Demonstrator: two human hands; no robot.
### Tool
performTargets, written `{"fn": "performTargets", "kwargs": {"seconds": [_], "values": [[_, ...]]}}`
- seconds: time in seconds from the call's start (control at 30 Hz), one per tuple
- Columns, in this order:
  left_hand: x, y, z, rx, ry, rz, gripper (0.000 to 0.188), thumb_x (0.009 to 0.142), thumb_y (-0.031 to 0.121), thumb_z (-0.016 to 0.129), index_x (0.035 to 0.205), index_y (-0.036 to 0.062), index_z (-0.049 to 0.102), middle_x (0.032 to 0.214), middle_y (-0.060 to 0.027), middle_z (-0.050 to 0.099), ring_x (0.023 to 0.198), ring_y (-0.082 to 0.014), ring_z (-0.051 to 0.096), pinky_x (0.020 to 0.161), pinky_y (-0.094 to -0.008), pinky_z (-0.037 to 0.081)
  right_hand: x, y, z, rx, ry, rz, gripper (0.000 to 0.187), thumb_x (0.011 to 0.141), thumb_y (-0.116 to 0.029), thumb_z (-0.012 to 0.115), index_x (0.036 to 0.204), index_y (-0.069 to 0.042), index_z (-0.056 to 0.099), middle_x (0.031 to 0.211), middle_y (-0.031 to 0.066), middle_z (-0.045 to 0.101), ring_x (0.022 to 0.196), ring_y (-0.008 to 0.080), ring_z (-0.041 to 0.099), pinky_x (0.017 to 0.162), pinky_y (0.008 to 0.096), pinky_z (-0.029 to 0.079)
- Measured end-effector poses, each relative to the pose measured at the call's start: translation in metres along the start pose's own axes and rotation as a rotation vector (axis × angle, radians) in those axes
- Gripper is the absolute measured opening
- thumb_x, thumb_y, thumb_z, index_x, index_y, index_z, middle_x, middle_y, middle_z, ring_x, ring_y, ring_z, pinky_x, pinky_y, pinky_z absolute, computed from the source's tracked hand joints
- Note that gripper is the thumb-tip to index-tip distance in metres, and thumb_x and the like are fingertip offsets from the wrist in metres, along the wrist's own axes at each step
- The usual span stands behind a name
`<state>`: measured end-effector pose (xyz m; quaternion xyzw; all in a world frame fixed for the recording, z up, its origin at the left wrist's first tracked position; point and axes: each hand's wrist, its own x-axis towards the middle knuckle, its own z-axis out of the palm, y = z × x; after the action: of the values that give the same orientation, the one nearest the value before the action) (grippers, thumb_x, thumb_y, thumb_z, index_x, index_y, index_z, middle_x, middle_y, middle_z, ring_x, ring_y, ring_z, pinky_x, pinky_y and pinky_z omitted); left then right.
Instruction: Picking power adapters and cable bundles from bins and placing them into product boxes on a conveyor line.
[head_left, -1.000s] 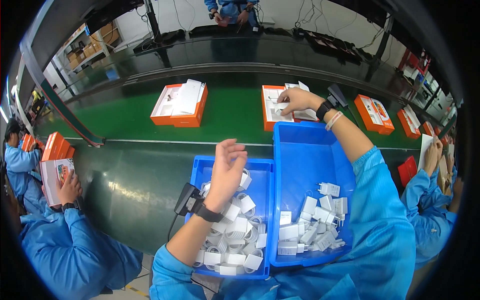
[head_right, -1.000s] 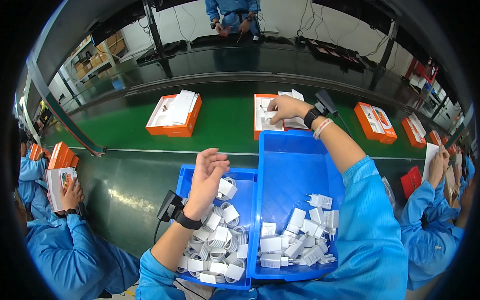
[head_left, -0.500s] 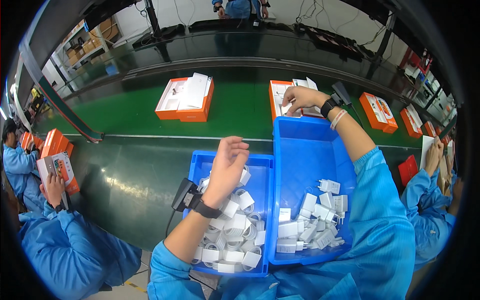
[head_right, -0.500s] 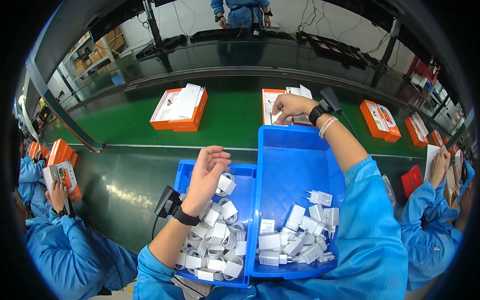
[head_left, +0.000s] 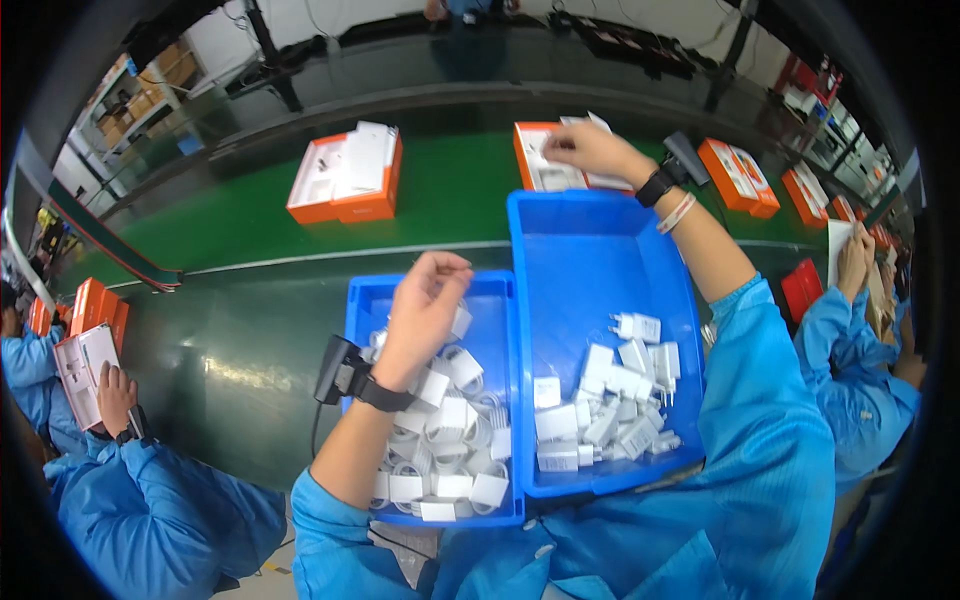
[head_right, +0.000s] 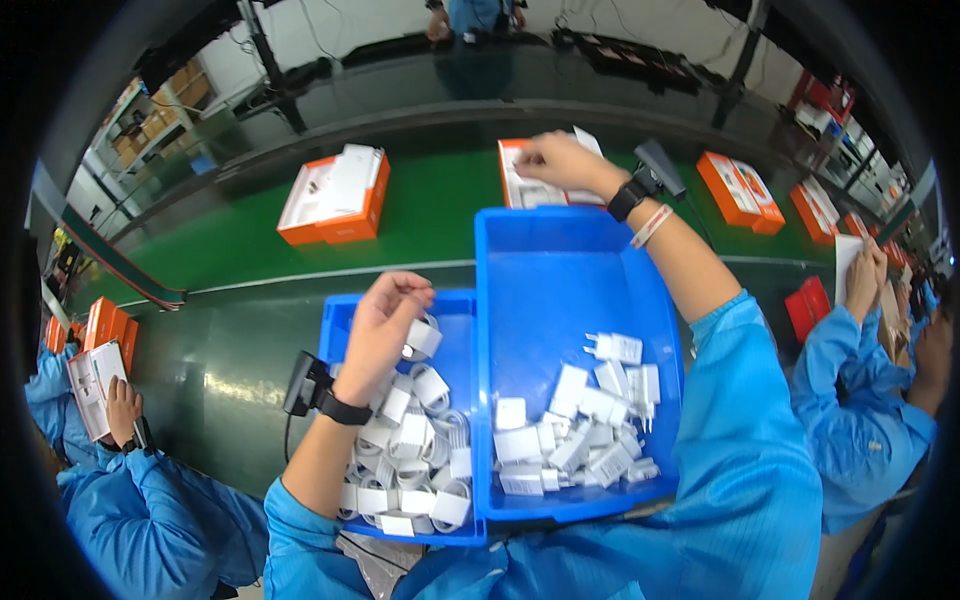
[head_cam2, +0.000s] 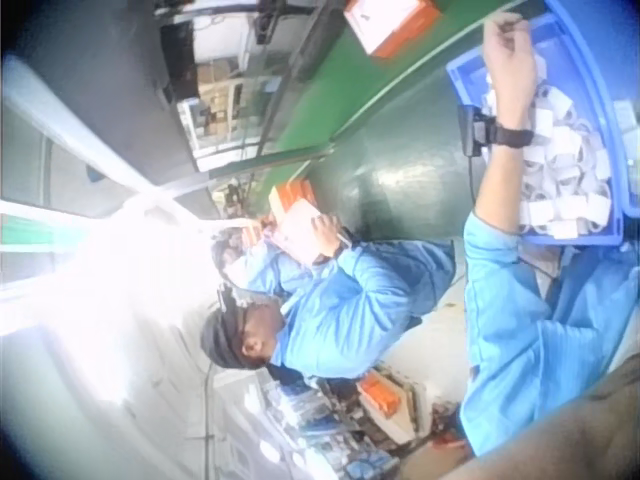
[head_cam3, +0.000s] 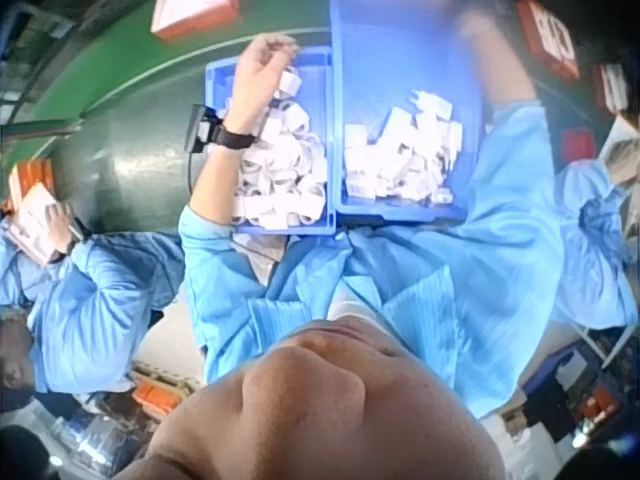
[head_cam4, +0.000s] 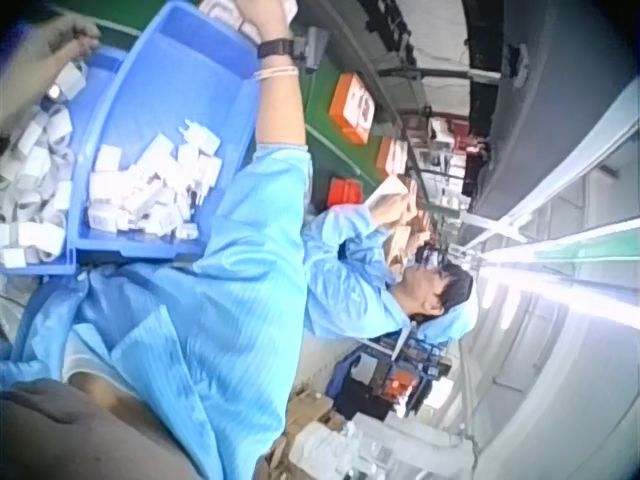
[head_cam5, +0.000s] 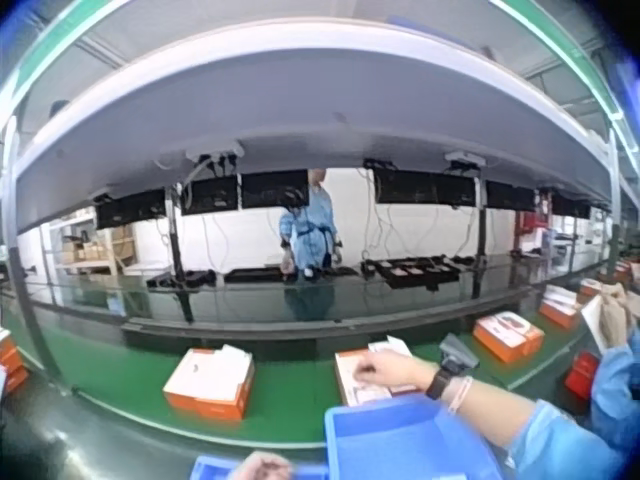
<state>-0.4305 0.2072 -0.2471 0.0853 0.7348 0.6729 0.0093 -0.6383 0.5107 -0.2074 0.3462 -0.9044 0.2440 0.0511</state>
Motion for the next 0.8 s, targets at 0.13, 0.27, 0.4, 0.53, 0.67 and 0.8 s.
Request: {"fn": "performTargets", "kwargs": {"seconds": [0.13, 0.27, 0.4, 0.53, 0.67, 0.8], "values": [[-0.01, 0.002, -0.01, 0.443, 0.028, 0.149, 0.013, 0.095, 0.01, 0.061, 0.099, -0.0016, 0.065, 0.091, -0.0079, 0.068, 0.085, -0.0155, 0.065, 0.076, -0.0297, 0.051, -0.053, -0.115, -0.039, 0.144, -0.139, 0.137, 0.022, 0.091, -0.022, 0.067, 0.097, -0.002, 0.072, 0.081, 0.0067, 0.069, 0.076, 0.0131, 0.065, 0.07, 0.0285, 0.052], [-0.01, 0.004, -0.008, 0.568, -0.054, 0.145, 0.014, 0.09, 0.013, 0.062, 0.095, -0.0001, 0.066, 0.095, -0.0158, 0.066, 0.09, -0.0317, 0.066, 0.08, -0.0401, 0.051, -0.132, -0.134, -0.028, -0.165, -0.544, 0.116, 0.026, 0.085, -0.022, 0.068, 0.105, -0.005, 0.072, 0.094, 0.0126, 0.072, 0.09, 0.0293, 0.069, 0.081, 0.0378, 0.054], [-0.016, 0.01, -0.006, 0.835, -0.075, 0.127, 0.02, 0.089, 0.019, 0.064, 0.096, 0.0009, 0.067, 0.096, -0.0167, 0.066, 0.096, -0.0354, 0.064, 0.083, -0.0435, 0.051, -0.179, -0.122, -0.01, -0.333, -0.703, 0.279, 0.043, 0.079, -0.023, 0.073, 0.118, -0.007, 0.066, 0.105, 0.0152, 0.071, 0.102, 0.0343, 0.066, 0.088, 0.0437, 0.052], [-0.025, 0.006, -0.008, 1.061, -0.085, 0.145, 0.025, 0.086, 0.022, 0.068, 0.101, 0.0018, 0.067, 0.101, -0.0163, 0.066, 0.1, -0.0351, 0.063, 0.085, -0.0451, 0.051, -0.192, -0.121, 0.0, -0.388, -0.787, 0.286, 0.051, 0.075, -0.025, 0.076, 0.122, -0.007, 0.064, 0.105, 0.0165, 0.07, 0.1, 0.0348, 0.067, 0.085, 0.0441, 0.053], [-0.031, 0.006, -0.005, 1.227, -0.079, 0.157, 0.037, 0.082, 0.026, 0.073, 0.107, 0.001, 0.065, 0.107, -0.0166, 0.063, 0.103, -0.0348, 0.062, 0.087, -0.0461, 0.051, -0.191, -0.119, 0.008, -0.401, -0.692, 0.306, 0.056, 0.073, -0.028, 0.078, 0.123, -0.007, 0.062, 0.104, 0.0168, 0.07, 0.096, 0.0358, 0.068, 0.083, 0.0442, 0.053], [-0.032, 0.005, -0.001, 1.307, -0.052, 0.126, 0.046, 0.078, 0.029, 0.078, 0.109, -0.0013, 0.062, 0.108, -0.0178, 0.06, 0.104, -0.0356, 0.061, 0.088, -0.0457, 0.051, -0.191, -0.113, 0.01, -0.336, -0.482, 0.314, 0.051, 0.077, -0.028, 0.073, 0.122, -0.007, 0.062, 0.106, 0.0173, 0.068, 0.098, 0.0358, 0.066, 0.085, 0.0438, 0.052]]}}
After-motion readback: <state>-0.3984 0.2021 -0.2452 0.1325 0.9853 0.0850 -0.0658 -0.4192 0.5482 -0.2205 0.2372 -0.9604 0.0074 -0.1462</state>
